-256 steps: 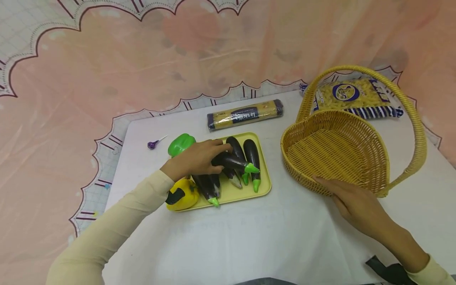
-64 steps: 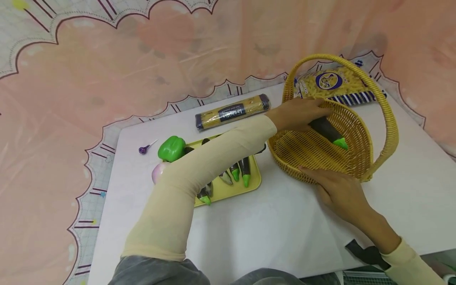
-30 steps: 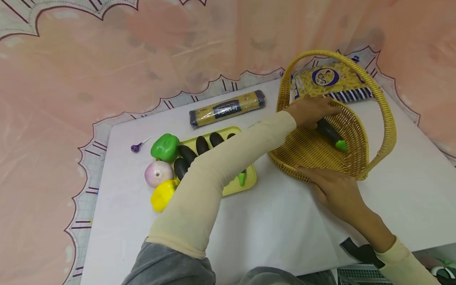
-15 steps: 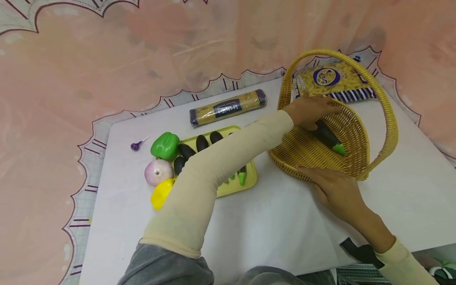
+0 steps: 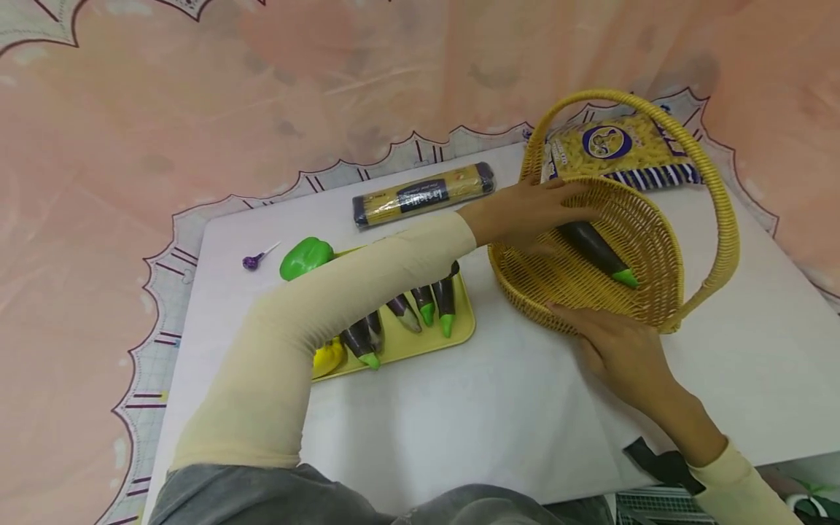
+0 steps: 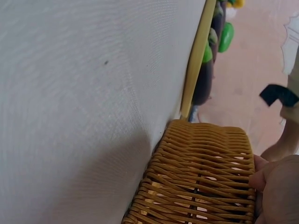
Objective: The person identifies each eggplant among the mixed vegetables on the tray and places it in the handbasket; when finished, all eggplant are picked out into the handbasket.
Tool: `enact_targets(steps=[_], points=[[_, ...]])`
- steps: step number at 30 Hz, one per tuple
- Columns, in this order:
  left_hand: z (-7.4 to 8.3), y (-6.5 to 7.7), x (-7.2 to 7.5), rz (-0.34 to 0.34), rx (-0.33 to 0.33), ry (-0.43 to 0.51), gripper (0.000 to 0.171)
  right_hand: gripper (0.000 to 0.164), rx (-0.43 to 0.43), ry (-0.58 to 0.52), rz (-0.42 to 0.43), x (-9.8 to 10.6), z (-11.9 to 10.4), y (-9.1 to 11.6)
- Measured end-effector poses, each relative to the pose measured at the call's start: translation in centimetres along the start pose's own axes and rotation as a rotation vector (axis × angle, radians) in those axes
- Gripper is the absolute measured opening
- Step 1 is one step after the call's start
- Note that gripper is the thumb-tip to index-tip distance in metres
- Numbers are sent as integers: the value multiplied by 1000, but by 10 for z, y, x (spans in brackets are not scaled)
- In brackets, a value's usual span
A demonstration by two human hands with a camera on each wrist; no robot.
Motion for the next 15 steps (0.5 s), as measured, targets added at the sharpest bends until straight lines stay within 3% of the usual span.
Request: enact_targets(steps=[8,15], points=[[-12,51,-3,2,54,55,73,47,-2,-10,-10,-1,-3,-2],[-17,90,-5,24,69,26,80,49,-7,-9,-9,0,-2,-2]])
Point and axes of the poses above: each hand's wrist, its own y-axis away from the middle knuckle, its own x-axis out of the back of the hand, z = x × y, the point moved 9 cm from there along -y, towards the middle knuckle, and after that the axes turned 4 degrees about z, right-handed, at the moved point
